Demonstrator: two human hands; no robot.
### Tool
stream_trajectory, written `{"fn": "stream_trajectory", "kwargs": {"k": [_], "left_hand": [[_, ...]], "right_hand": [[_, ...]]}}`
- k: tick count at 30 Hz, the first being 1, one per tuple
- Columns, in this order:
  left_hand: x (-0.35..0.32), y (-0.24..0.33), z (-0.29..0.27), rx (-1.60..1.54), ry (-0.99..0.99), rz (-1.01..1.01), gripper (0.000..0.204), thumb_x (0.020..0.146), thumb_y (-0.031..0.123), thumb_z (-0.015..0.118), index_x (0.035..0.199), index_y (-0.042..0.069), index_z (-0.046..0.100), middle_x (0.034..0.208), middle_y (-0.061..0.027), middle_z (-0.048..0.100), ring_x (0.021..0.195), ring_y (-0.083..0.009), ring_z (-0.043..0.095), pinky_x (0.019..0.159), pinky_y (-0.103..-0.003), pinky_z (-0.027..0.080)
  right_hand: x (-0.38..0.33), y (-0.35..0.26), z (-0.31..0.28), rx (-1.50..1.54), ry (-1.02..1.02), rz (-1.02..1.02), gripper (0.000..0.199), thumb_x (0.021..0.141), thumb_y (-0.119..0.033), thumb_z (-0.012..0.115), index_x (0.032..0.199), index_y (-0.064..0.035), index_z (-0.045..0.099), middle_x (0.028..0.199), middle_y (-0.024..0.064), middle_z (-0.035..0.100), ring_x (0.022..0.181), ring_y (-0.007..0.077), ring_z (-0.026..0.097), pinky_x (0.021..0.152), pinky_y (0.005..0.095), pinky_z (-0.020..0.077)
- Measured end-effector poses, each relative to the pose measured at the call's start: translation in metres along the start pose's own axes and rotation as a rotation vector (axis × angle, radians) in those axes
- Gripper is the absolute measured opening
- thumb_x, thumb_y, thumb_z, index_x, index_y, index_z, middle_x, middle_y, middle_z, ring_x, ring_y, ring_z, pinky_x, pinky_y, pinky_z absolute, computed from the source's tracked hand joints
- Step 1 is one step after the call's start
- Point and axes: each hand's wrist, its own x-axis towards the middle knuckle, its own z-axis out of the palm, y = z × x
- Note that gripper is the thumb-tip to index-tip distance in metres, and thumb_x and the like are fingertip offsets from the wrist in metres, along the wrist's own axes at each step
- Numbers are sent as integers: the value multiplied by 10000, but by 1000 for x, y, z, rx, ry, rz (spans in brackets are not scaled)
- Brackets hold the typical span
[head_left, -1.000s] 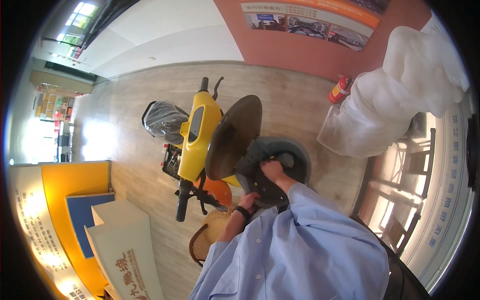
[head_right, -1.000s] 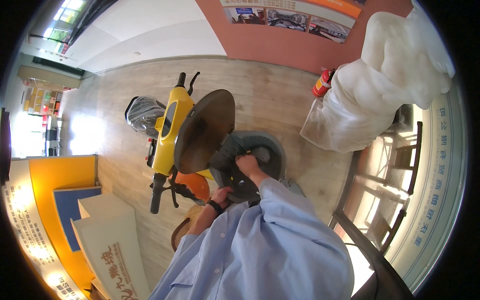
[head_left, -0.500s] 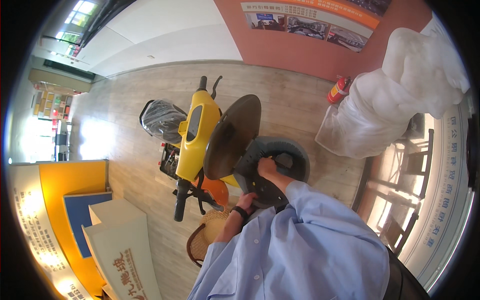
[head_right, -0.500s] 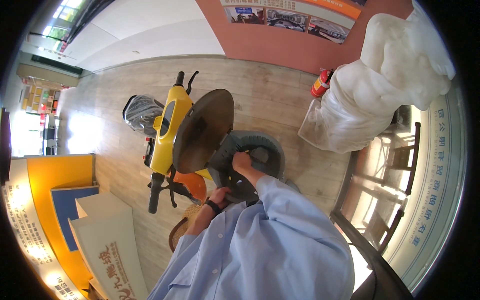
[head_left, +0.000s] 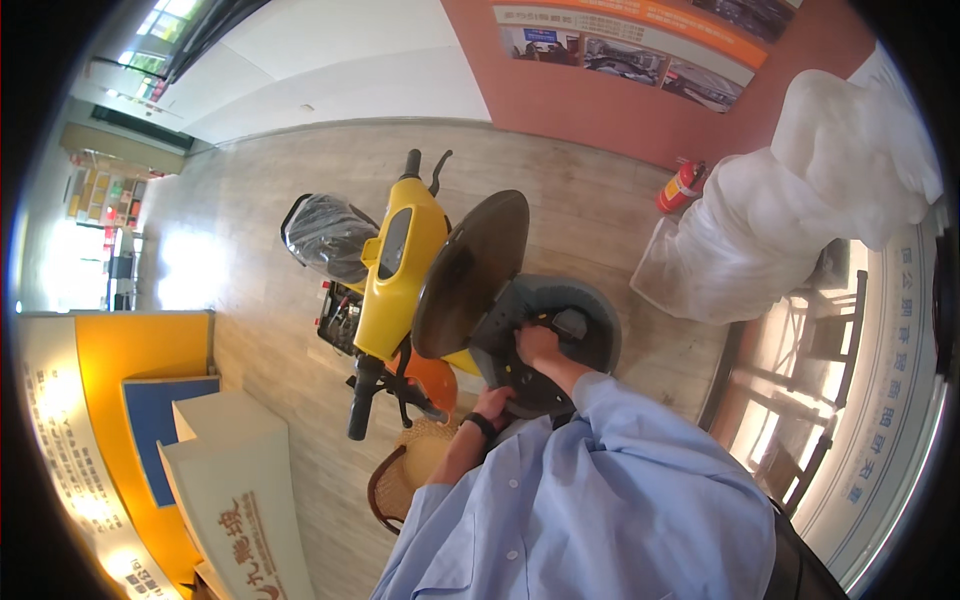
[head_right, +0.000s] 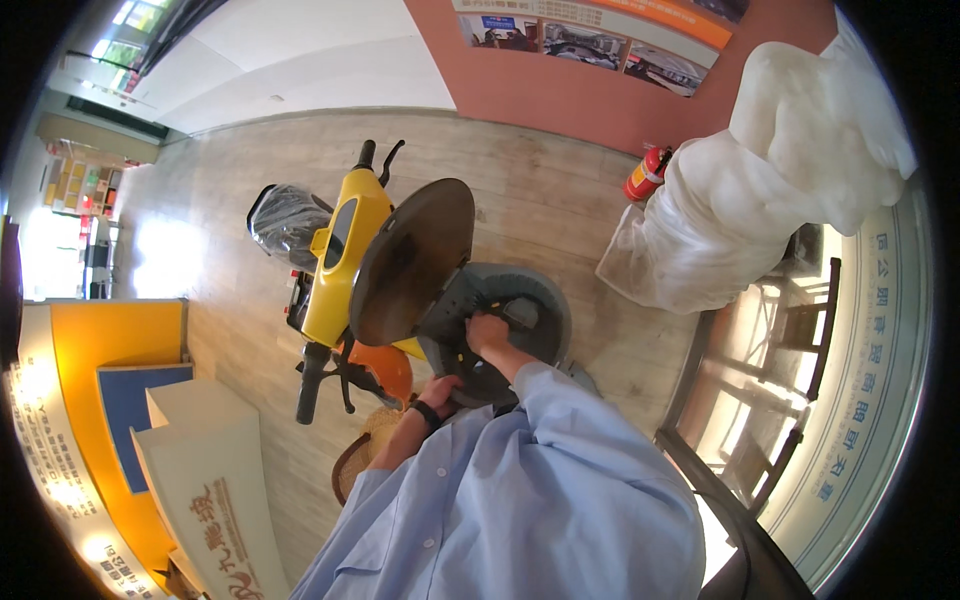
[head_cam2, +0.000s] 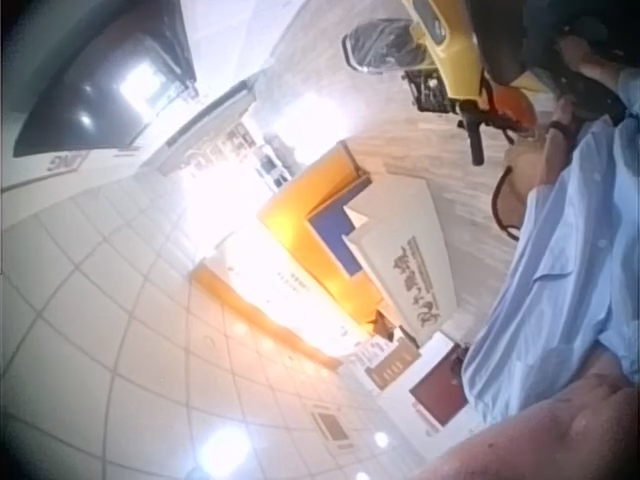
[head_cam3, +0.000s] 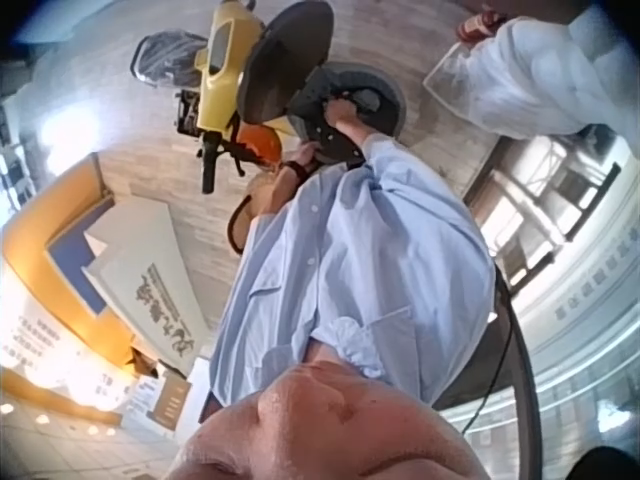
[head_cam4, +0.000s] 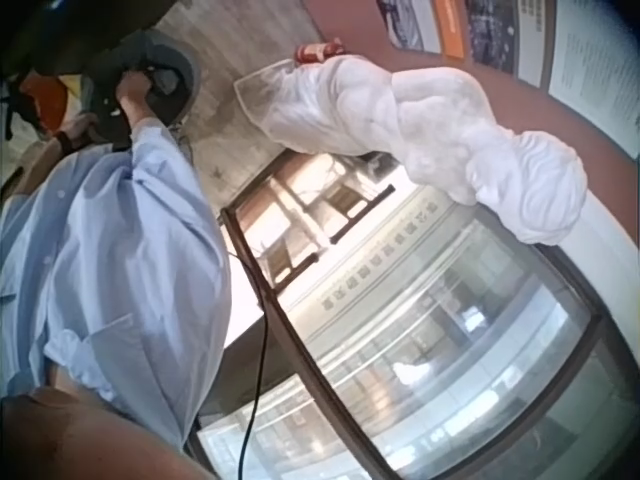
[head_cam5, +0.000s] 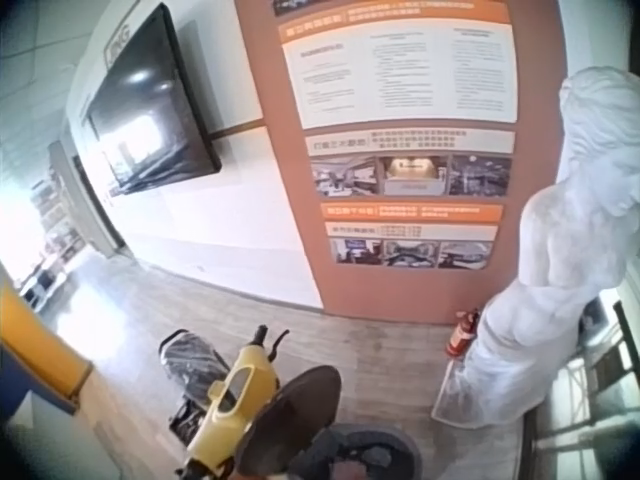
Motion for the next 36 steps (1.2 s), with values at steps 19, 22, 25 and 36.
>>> {"fn": "stream_trajectory", "kwargs": {"k": [19, 22, 25, 36], "left_hand": [[4, -3, 0, 16, 3, 60, 328, 703, -81, 473, 1019, -12, 526, 922, -139, 590, 830, -305, 593, 733, -437, 522], [10, -8, -7, 37, -2, 81, 351, 709, -79, 469, 1046, 7, 518, 944, -138, 584, 846, -306, 590, 736, -444, 522], [12, -7, 0, 66, -4, 71, 373, 713, -81, 466, 1069, 24, 506, 957, -137, 577, 858, -311, 585, 739, -459, 522], [2, 0, 7, 22, 37, 18, 356, 705, -98, 473, 1041, 15, 508, 920, -137, 577, 839, -316, 588, 743, -479, 520]], "right_hand": [[4, 0, -13, -98, -33, -101, 277, 842, -255, 466, 819, -38, 636, 819, 187, 637, 801, 349, 622, 718, 450, 490], [5, -5, -11, -26, -64, 9, 334, 874, -283, 428, 848, -26, 640, 855, 195, 636, 834, 355, 615, 751, 452, 481], [16, 12, 2, 1, -90, 59, 355, 881, -289, 416, 852, -23, 649, 868, 203, 633, 844, 358, 613, 762, 449, 479], [9, 16, -10, -232, -24, -301, 226, 810, -189, 471, 802, -51, 650, 778, 167, 641, 776, 344, 626, 702, 446, 497]]}}
